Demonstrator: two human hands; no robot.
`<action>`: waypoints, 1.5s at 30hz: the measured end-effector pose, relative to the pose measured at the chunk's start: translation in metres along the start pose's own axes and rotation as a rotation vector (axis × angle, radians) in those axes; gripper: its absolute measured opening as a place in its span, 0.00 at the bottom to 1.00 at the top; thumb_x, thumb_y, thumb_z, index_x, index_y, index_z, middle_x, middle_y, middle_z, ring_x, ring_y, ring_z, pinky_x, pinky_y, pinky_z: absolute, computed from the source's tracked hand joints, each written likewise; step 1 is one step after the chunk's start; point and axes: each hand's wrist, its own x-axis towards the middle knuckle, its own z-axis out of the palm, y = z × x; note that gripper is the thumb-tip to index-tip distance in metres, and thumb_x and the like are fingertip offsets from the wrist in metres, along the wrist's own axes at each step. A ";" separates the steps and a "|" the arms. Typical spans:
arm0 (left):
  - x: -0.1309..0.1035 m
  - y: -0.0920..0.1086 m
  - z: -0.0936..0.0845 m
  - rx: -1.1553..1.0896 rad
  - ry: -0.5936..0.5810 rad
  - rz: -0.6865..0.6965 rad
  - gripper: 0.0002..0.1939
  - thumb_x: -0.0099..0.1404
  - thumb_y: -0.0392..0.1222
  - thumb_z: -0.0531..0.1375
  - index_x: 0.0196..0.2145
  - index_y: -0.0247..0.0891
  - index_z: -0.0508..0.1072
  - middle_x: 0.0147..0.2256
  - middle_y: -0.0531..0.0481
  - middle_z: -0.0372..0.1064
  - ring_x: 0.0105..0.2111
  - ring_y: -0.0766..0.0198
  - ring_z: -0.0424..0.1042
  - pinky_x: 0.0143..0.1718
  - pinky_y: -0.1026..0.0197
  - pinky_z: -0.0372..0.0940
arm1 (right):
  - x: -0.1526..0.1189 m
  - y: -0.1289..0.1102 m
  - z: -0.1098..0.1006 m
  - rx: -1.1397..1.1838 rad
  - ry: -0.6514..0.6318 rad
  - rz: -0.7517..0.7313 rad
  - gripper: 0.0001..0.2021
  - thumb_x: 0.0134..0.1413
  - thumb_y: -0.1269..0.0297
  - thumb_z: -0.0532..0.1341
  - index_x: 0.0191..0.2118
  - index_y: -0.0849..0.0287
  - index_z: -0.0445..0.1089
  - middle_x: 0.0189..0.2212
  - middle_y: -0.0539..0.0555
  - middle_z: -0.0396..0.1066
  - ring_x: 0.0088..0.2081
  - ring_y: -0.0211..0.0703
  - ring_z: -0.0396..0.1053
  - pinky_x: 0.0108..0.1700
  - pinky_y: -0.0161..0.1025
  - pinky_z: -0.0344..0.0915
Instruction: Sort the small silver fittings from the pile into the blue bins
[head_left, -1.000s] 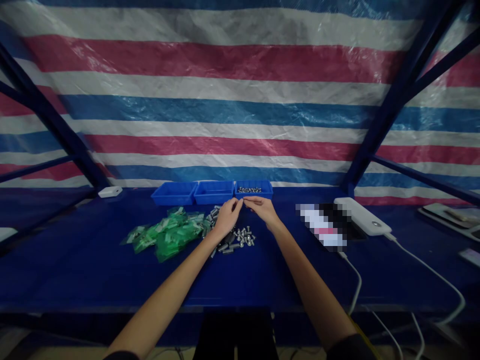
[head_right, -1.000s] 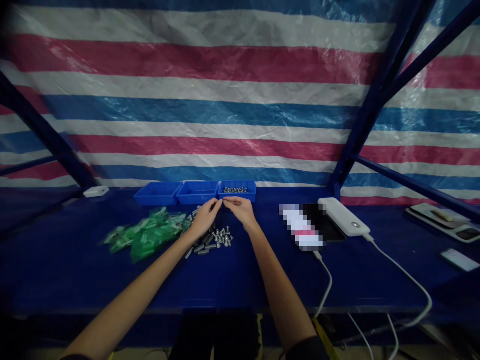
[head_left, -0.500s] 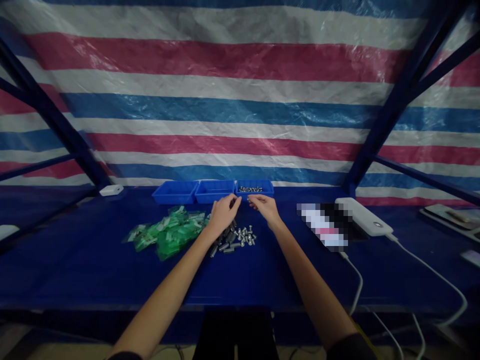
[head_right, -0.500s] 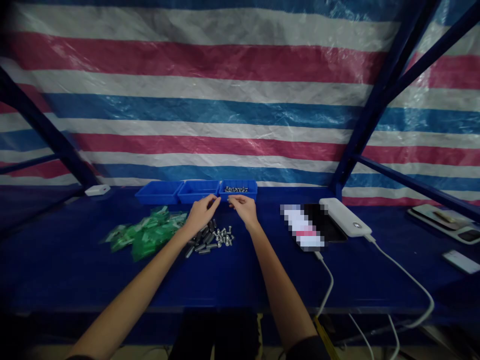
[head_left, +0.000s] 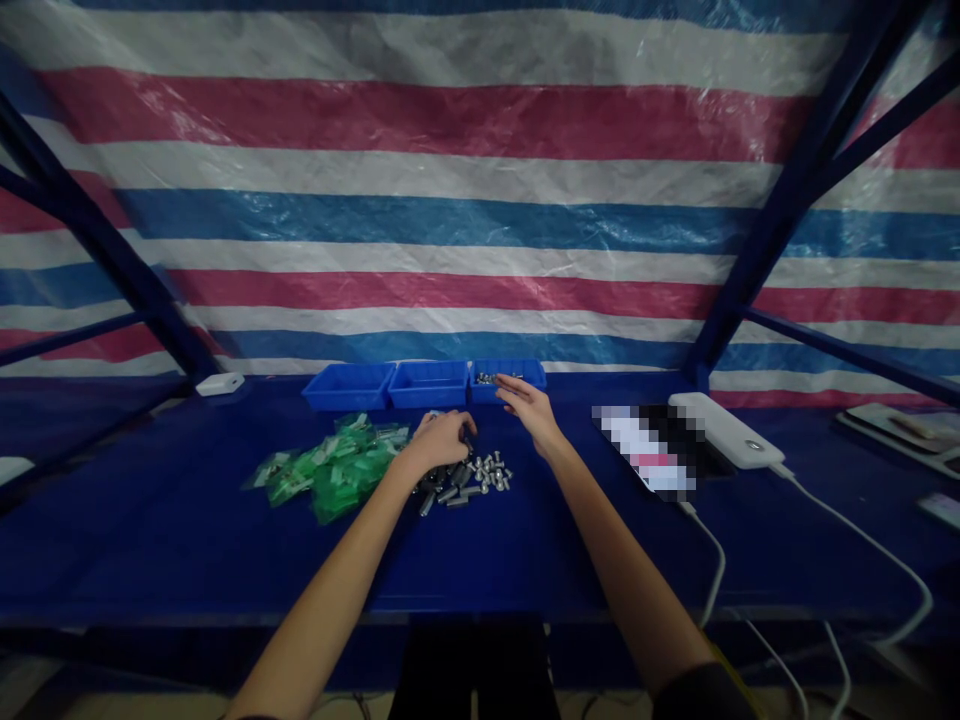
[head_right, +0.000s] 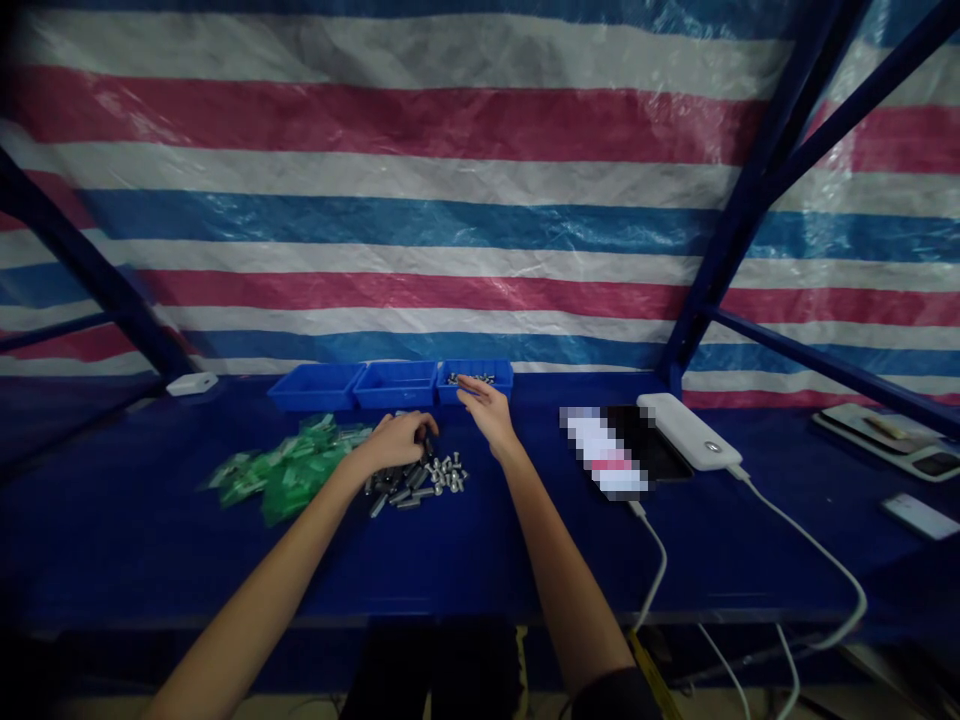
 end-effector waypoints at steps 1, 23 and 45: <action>0.000 0.000 0.000 0.007 -0.003 0.005 0.20 0.47 0.31 0.53 0.39 0.42 0.70 0.35 0.50 0.71 0.40 0.57 0.69 0.47 0.53 0.54 | 0.000 0.000 0.000 -0.006 0.004 0.001 0.18 0.43 0.60 0.63 0.44 0.55 0.72 0.46 0.54 0.72 0.46 0.46 0.69 0.41 0.38 0.66; 0.019 -0.001 0.011 -0.855 0.493 -0.059 0.13 0.51 0.42 0.62 0.35 0.36 0.76 0.32 0.46 0.76 0.32 0.60 0.73 0.37 0.60 0.66 | -0.010 0.002 0.007 -0.125 -0.156 0.108 0.15 0.45 0.56 0.63 0.36 0.60 0.75 0.32 0.55 0.76 0.33 0.42 0.73 0.33 0.35 0.66; 0.022 0.013 0.028 -0.880 0.517 -0.181 0.09 0.57 0.41 0.55 0.35 0.35 0.70 0.28 0.52 0.69 0.29 0.66 0.68 0.35 0.62 0.64 | 0.004 0.015 -0.010 -0.349 0.164 -0.081 0.14 0.40 0.58 0.65 0.34 0.62 0.75 0.27 0.56 0.75 0.32 0.45 0.73 0.40 0.41 0.69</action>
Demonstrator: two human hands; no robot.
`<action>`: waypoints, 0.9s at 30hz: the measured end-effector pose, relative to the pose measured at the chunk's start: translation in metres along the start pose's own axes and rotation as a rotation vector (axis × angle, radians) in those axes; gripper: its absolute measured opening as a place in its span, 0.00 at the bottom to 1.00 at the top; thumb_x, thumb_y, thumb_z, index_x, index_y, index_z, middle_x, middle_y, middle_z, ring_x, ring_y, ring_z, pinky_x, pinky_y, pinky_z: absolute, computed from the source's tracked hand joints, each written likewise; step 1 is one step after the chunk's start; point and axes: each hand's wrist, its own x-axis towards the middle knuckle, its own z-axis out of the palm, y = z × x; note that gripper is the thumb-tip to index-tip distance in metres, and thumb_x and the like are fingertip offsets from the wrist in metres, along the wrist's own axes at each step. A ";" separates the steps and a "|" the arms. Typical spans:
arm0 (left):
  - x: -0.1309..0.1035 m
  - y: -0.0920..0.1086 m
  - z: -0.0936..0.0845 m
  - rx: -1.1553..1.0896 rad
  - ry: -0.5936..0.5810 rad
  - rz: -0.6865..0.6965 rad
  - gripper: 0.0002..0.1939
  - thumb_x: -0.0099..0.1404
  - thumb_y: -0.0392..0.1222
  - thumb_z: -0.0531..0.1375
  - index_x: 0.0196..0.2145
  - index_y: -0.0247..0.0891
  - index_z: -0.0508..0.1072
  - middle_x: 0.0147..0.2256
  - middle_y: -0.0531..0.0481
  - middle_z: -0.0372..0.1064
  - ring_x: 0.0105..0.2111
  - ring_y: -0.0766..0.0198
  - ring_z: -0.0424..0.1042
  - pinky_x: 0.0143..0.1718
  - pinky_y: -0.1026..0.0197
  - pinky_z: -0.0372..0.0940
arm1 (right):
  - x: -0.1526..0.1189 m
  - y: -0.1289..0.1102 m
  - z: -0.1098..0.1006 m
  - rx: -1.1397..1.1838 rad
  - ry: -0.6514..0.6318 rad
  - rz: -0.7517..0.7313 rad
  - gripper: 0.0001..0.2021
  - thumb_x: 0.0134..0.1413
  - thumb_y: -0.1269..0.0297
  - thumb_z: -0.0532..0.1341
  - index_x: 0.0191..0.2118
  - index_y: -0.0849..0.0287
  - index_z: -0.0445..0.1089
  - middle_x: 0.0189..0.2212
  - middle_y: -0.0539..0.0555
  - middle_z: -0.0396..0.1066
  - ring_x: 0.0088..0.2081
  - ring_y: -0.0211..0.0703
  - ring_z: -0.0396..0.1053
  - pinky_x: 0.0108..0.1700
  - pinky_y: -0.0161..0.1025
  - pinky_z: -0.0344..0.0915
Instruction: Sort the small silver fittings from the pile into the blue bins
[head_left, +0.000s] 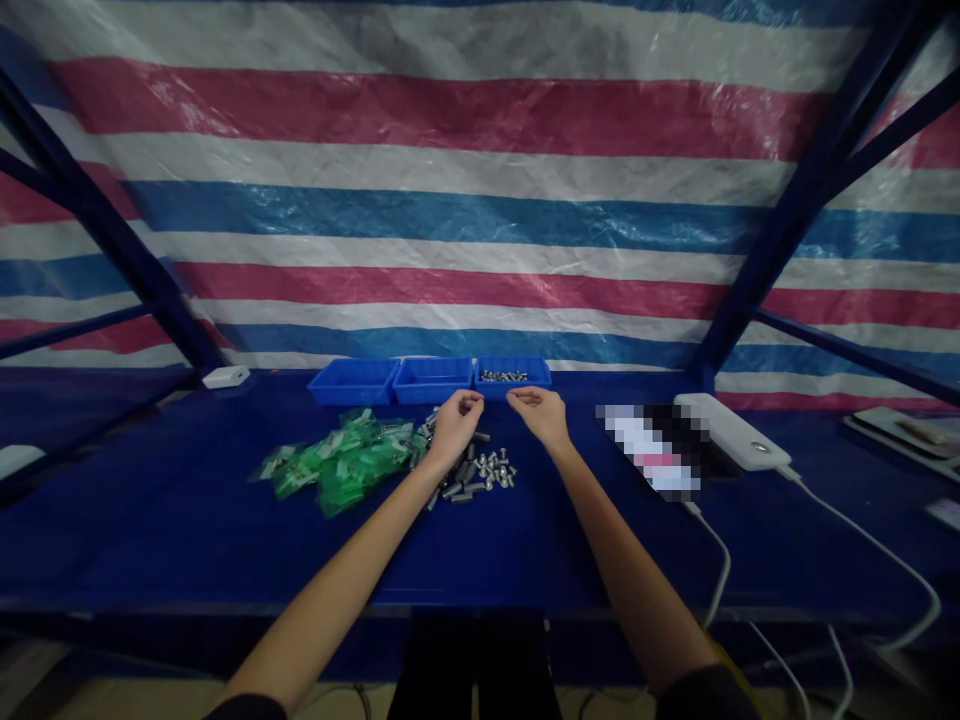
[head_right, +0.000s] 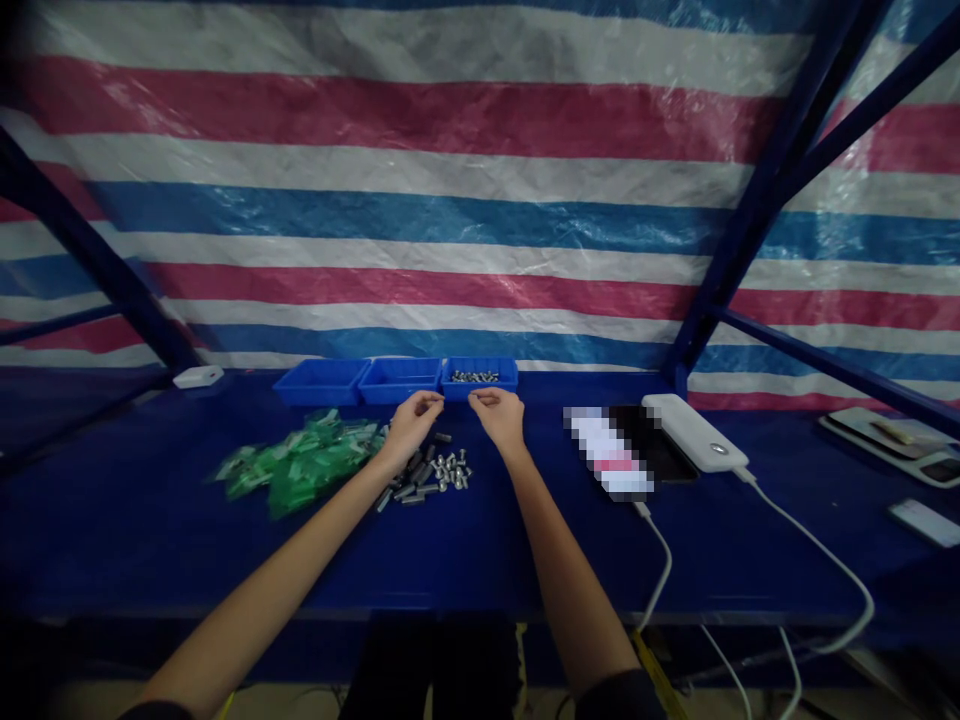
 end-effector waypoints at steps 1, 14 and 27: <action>0.000 -0.001 -0.001 0.063 -0.011 0.033 0.09 0.56 0.40 0.55 0.35 0.36 0.70 0.28 0.52 0.69 0.29 0.66 0.68 0.35 0.62 0.64 | 0.001 -0.001 -0.001 0.050 0.006 -0.021 0.16 0.41 0.59 0.65 0.38 0.62 0.74 0.30 0.56 0.76 0.34 0.45 0.74 0.42 0.41 0.69; -0.012 -0.003 -0.003 0.793 -0.278 0.174 0.11 0.57 0.39 0.56 0.39 0.41 0.71 0.40 0.47 0.68 0.45 0.53 0.62 0.45 0.52 0.54 | -0.011 0.002 -0.011 -0.228 -0.542 -0.006 0.12 0.34 0.61 0.68 0.31 0.57 0.77 0.25 0.52 0.76 0.29 0.44 0.73 0.31 0.36 0.68; -0.010 0.005 -0.004 0.604 -0.060 0.114 0.12 0.57 0.34 0.52 0.38 0.42 0.71 0.40 0.50 0.69 0.44 0.57 0.63 0.46 0.54 0.55 | -0.024 -0.026 -0.019 -0.314 -0.866 -0.028 0.31 0.15 0.65 0.72 0.39 0.55 0.76 0.31 0.50 0.75 0.27 0.37 0.69 0.24 0.28 0.62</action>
